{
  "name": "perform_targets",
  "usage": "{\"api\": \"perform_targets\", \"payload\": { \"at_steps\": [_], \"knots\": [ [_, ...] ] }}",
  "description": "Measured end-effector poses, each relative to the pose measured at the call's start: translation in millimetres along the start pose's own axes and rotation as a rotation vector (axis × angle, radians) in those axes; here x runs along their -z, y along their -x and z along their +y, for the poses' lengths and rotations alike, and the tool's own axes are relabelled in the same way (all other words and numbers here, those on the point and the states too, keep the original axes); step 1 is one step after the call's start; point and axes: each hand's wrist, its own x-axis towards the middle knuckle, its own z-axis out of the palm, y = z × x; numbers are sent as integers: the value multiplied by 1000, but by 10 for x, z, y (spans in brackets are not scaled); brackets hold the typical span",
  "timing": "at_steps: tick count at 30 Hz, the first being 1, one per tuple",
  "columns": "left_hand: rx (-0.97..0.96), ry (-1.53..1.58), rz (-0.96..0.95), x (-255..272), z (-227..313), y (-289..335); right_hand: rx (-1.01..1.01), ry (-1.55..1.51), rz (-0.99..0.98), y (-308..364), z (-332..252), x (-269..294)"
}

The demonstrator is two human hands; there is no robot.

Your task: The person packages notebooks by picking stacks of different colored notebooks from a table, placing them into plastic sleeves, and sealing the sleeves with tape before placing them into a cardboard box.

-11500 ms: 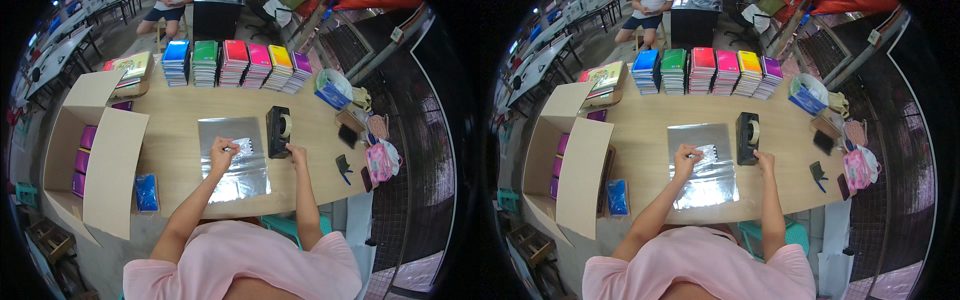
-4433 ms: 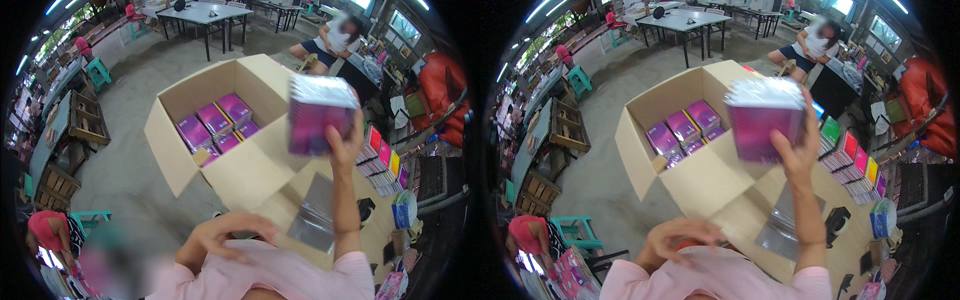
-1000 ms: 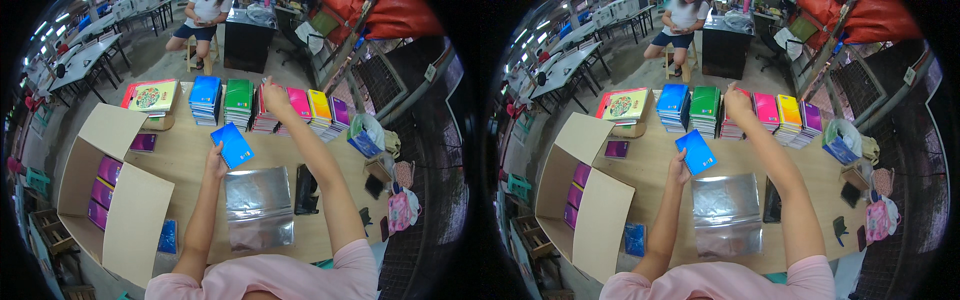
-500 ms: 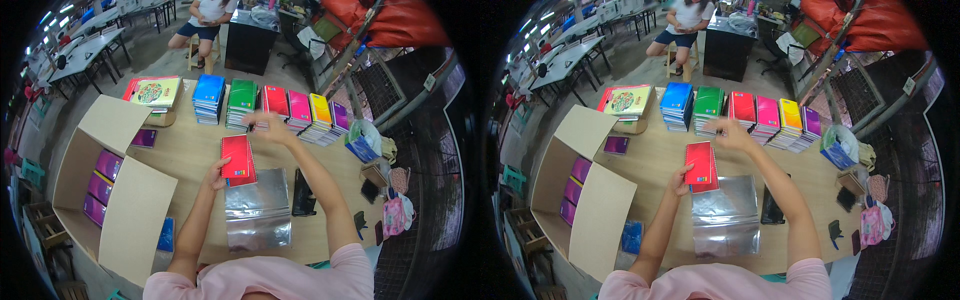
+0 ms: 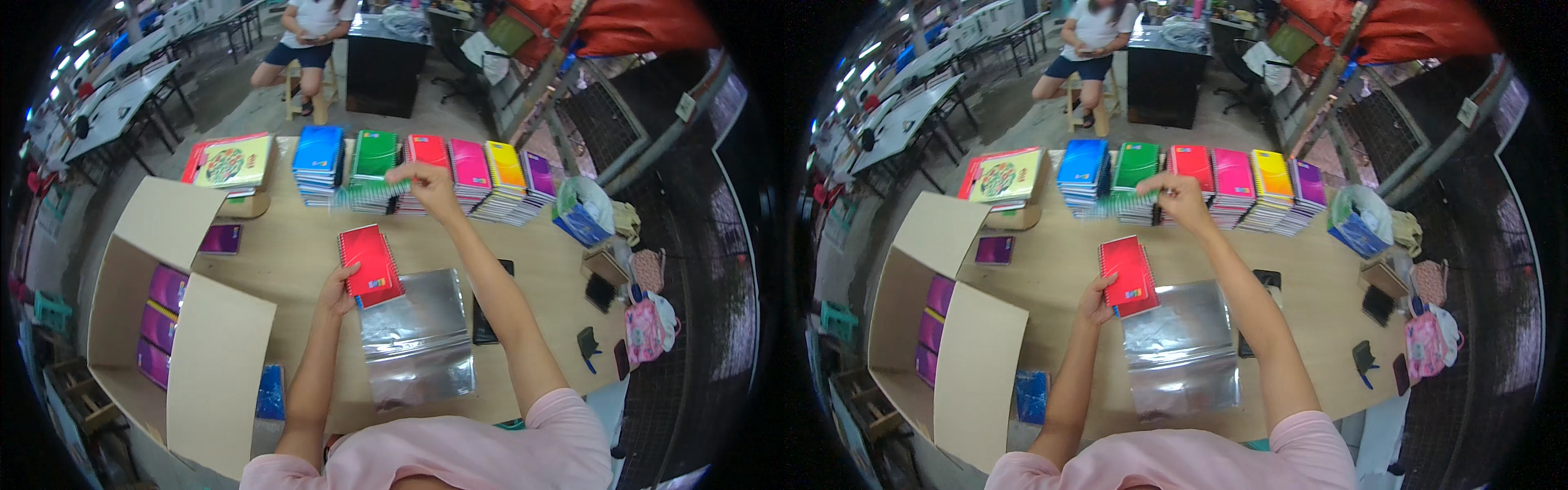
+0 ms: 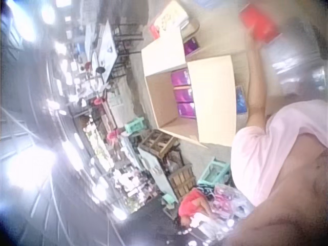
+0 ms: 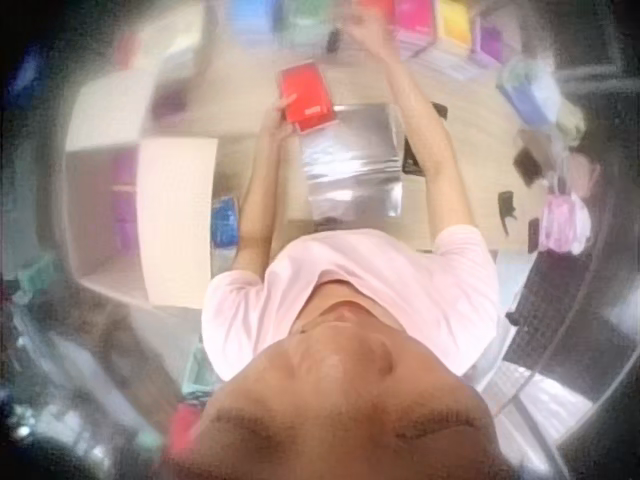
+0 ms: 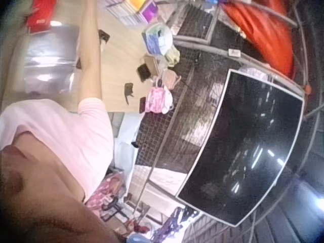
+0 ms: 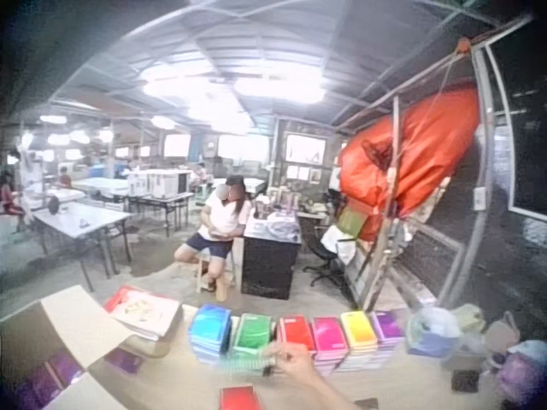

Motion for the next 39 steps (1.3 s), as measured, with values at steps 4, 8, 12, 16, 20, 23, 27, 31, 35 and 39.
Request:
{"api": "perform_targets", "payload": {
  "at_steps": [4,8,12,16,20,23,27,31,35,39],
  "knots": [
    [238,295,-173,-140,-170,-27,71,-272,-518,476,-72,156],
    [380,143,-62,-158,-436,-34,-40,237,-308,768,-45,160],
    [423,122,-67,-233,-641,-102,-254,577,438,701,451,1149],
    [333,39,90,-214,-648,-52,-457,1307,265,428,415,1917],
    [298,-11,59,-208,-631,-78,-547,1320,-166,252,397,2036],
    [280,-67,37,-311,-625,-115,-462,1319,-284,204,433,2100],
    [277,-85,-23,-592,-727,-195,-236,1329,-465,329,549,2476],
    [248,-67,-33,-607,-611,-122,-335,1270,-105,174,241,2216],
    [245,-95,-23,-670,-705,-167,-262,1194,161,392,0,2512],
    [223,-148,13,-666,-713,-143,-289,1112,262,536,-624,2126]
  ]
}}
